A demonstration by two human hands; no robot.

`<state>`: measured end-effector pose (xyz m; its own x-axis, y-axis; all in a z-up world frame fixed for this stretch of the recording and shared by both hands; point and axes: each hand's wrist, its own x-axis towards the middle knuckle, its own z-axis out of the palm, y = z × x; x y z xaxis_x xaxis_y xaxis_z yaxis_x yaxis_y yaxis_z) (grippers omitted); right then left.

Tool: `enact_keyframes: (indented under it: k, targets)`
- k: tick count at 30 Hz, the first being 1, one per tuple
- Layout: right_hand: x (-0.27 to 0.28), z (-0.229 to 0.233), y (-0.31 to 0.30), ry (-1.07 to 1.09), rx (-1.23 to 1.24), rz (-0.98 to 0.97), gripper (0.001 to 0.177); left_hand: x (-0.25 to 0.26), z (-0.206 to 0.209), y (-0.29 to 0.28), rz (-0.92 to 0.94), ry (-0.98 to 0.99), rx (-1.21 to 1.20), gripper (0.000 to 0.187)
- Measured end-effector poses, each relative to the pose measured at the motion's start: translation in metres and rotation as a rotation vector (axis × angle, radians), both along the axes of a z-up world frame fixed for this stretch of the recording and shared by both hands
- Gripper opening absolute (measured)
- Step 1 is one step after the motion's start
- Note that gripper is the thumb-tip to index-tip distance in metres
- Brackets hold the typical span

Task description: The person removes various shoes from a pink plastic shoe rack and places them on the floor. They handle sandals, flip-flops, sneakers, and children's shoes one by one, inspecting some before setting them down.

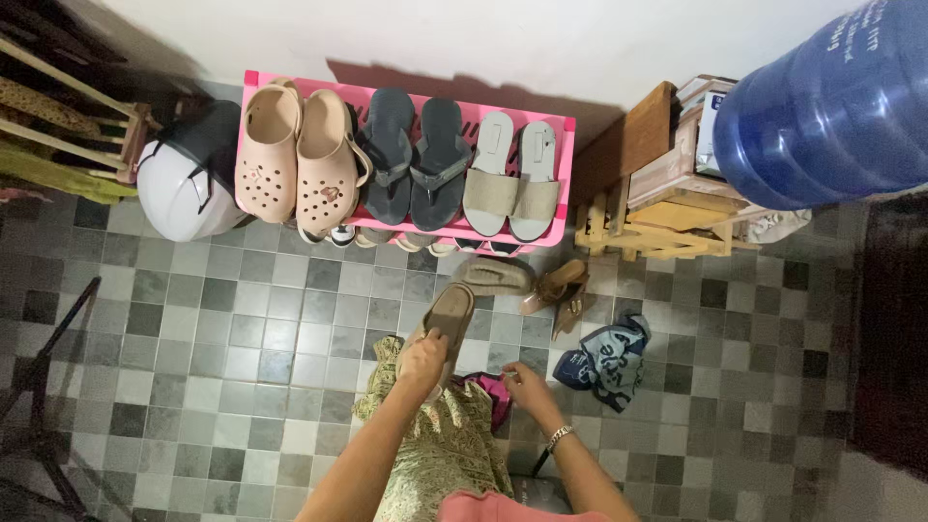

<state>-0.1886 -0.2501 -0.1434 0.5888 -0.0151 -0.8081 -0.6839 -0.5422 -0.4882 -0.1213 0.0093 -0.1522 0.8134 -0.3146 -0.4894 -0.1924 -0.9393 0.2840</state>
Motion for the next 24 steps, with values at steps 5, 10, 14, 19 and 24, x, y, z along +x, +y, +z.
enact_keyframes:
  k: [5,10,14,19,24]
  targets:
    - [0.002,0.006,-0.01,-0.05,-0.055,0.076,0.033,0.005,-0.019,-0.012,-0.167,0.0,0.118,0.017]
    - [-0.002,-0.002,-0.027,-0.151,-0.076,0.071,0.035,0.019,-0.029,-0.042,-0.206,-0.041,0.087,0.014]
    - [-0.007,-0.009,-0.038,-0.165,-0.105,0.073,0.038,0.028,0.01,-0.07,-0.311,-0.09,0.054,0.016]
    - [-0.006,-0.012,-0.035,-0.12,-0.173,0.099,0.039,0.042,0.064,-0.096,-0.313,-0.142,-0.007,0.029]
    - [0.003,-0.002,-0.025,-0.214,-0.109,0.153,0.036,0.041,0.096,-0.07,-0.12,-0.231,-0.043,0.072]
